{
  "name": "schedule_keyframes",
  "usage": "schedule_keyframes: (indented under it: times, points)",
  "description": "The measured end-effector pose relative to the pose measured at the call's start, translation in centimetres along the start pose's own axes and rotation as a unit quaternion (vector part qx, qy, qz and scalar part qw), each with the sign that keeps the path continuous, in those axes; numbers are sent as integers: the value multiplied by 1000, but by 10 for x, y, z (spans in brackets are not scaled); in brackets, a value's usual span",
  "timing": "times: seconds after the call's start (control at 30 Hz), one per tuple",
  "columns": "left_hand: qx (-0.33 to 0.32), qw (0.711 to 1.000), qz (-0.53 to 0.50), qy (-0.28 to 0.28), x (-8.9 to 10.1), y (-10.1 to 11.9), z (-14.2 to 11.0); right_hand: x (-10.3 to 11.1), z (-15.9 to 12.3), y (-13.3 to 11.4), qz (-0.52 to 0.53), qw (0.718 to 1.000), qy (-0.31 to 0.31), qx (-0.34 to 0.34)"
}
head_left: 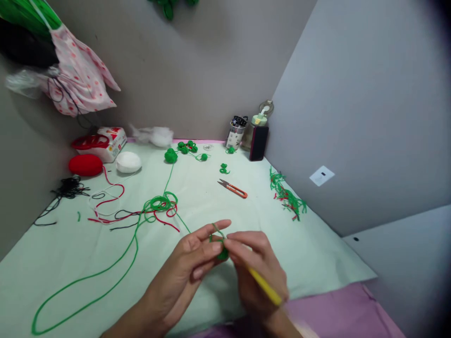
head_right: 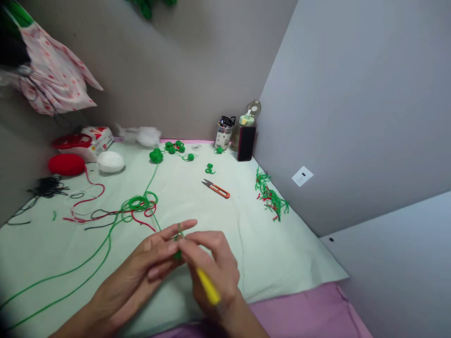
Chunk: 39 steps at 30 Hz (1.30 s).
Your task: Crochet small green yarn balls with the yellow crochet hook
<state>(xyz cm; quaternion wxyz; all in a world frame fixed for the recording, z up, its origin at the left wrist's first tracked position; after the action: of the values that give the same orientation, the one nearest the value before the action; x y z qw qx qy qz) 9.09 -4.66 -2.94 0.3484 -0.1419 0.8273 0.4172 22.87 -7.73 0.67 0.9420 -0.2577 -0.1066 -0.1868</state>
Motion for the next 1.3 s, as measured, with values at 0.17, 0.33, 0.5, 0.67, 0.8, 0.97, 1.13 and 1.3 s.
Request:
schedule_keyframes:
  times: [0.17, 0.33, 0.5, 0.67, 0.8, 0.97, 1.13, 1.3]
  points:
    - [-48, 999, 18, 11, 3, 7, 0, 0, 3, 25, 225, 951, 100, -189]
    - [-97, 988, 116, 6, 0, 5, -1, -9, 3, 32, 232, 942, 70, -232]
    - [-101, 984, 148, 24, 3, 7, -3, -8, -1, 43, 304, 899, 107, -296]
    - [-112, 978, 170, 44, 7, 11, -5, -5, 3, 38, 299, 906, 97, -285]
    - [-147, 957, 236, 80, 8, 16, -8, 1, 4, 26, 207, 949, 67, -227]
    - [-242, 913, 298, 135, 7, 19, -14, 3, 7, 1, 35, 998, -17, -43]
    - [-193, 957, 190, 104, 9, 9, -9, -7, 5, -14, -157, 976, -85, 122]
    - [2, 1000, 12, -4, 0, 4, -1, 9, 10, 3, 18, 998, 48, -35]
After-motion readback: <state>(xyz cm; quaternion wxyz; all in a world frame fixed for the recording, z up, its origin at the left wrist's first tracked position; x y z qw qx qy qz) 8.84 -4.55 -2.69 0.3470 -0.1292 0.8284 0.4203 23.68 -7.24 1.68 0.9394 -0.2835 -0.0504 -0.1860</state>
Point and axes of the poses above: each hand's wrist, its own z-axis towards the middle knuckle, its own x-axis out of the back of the hand, y = z × x, the point moved 6 cm from there along z, towards the middle knuckle, and after that the axes turned 7 degrees about x, right-handed, at the moved point
